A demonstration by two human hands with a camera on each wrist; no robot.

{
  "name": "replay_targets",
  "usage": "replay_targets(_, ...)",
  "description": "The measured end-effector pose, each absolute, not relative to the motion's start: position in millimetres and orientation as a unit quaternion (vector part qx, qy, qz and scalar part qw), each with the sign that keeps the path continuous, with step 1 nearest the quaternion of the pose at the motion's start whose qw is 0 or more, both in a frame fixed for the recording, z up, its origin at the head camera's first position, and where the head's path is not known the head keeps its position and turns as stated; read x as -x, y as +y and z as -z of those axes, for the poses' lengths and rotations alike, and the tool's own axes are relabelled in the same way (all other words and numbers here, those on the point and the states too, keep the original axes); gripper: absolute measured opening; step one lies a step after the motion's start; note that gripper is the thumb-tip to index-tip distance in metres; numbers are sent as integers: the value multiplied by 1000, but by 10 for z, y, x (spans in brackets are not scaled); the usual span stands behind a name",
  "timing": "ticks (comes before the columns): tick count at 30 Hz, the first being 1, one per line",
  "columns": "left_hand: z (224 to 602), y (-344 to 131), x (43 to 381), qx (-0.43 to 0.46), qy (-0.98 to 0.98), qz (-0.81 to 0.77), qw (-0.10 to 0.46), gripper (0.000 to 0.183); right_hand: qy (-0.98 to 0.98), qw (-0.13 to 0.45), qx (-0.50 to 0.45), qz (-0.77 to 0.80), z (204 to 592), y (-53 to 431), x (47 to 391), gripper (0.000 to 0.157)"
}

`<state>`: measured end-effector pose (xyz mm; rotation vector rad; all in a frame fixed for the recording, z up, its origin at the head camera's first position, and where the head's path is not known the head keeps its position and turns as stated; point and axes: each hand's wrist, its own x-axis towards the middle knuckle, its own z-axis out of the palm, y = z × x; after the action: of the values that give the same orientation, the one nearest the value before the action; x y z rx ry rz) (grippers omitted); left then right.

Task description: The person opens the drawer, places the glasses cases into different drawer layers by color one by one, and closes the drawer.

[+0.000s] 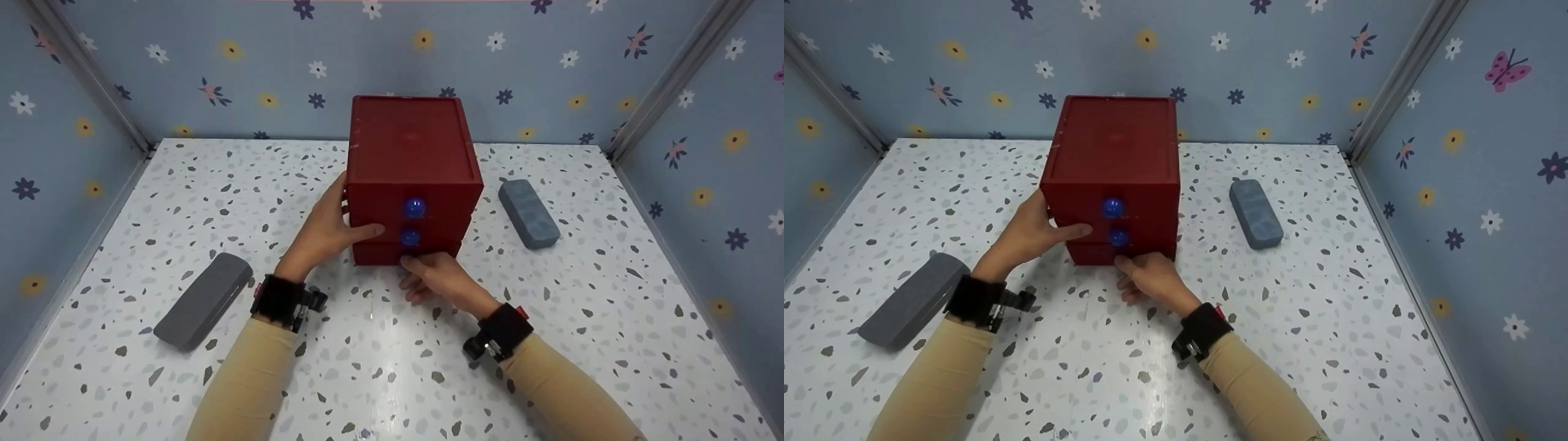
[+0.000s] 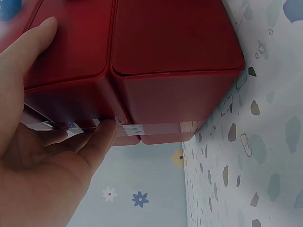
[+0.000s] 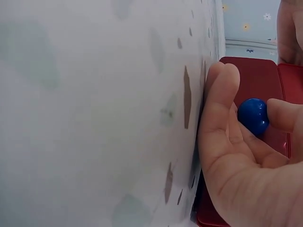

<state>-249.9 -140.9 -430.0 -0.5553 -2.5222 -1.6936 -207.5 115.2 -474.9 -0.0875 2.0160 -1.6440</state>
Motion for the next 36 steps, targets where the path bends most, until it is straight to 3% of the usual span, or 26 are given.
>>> replay_targets(36, 4282, -1416, 2490, 173, -822, 543, 14, 102, 776, 295, 101, 548, 4716, 1257, 1787, 45)
